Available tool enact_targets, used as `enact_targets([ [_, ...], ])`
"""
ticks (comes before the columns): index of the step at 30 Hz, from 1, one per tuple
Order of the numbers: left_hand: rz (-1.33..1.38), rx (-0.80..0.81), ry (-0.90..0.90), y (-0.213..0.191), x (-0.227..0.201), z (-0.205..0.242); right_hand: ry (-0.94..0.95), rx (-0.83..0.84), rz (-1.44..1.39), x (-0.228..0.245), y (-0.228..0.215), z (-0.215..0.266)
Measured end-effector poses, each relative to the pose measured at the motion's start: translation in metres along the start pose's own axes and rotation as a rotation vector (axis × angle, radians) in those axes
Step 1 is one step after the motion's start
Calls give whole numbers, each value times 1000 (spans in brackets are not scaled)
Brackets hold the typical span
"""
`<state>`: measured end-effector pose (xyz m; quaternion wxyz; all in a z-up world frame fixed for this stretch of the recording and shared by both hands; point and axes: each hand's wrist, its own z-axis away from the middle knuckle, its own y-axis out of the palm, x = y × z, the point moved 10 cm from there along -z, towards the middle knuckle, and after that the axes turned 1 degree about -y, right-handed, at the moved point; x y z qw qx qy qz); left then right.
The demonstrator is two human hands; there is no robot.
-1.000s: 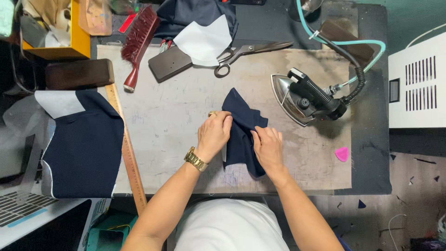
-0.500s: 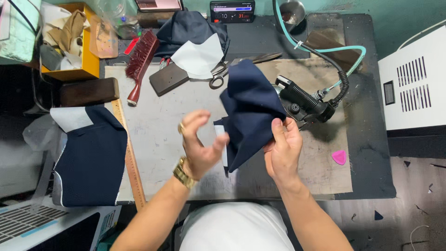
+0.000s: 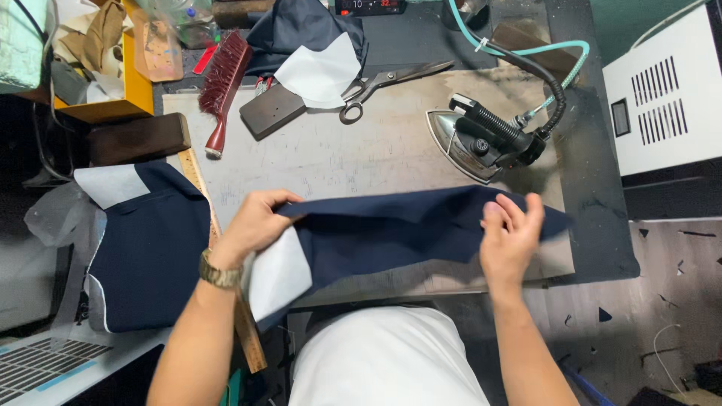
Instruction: The person irons a piece of fabric, marks it using a ruler and chalk, and then cuts along the marked curved edge using shears.
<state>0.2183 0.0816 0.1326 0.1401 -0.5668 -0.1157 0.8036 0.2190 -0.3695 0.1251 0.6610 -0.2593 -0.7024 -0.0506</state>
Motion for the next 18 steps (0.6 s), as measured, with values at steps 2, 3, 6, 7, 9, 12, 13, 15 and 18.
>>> enact_targets([
  [2,-238,50,-66,-20,32,-20,20,75,237,-37,15,9],
  [3,-474,84,-138,-32,53,-30,40,163,469,-59,28,12],
  [6,-683,170,-286,-52,146,-45,76,297,730,-86,33,19],
  [7,-684,171,-284,-58,163,-45,76,295,730,-93,34,19],
  [9,-597,183,-311,-65,201,-47,-81,230,777,-94,34,17],
  [12,-666,36,-310,-100,156,-42,-212,146,850,-94,42,0],
  [13,-665,35,-316,-106,164,-47,-212,152,849,-100,47,-1],
  [15,-616,-114,-285,-129,169,-58,-474,219,852,-90,75,5],
  [18,-697,-83,-190,-130,165,-66,-685,356,963,-65,123,19],
])
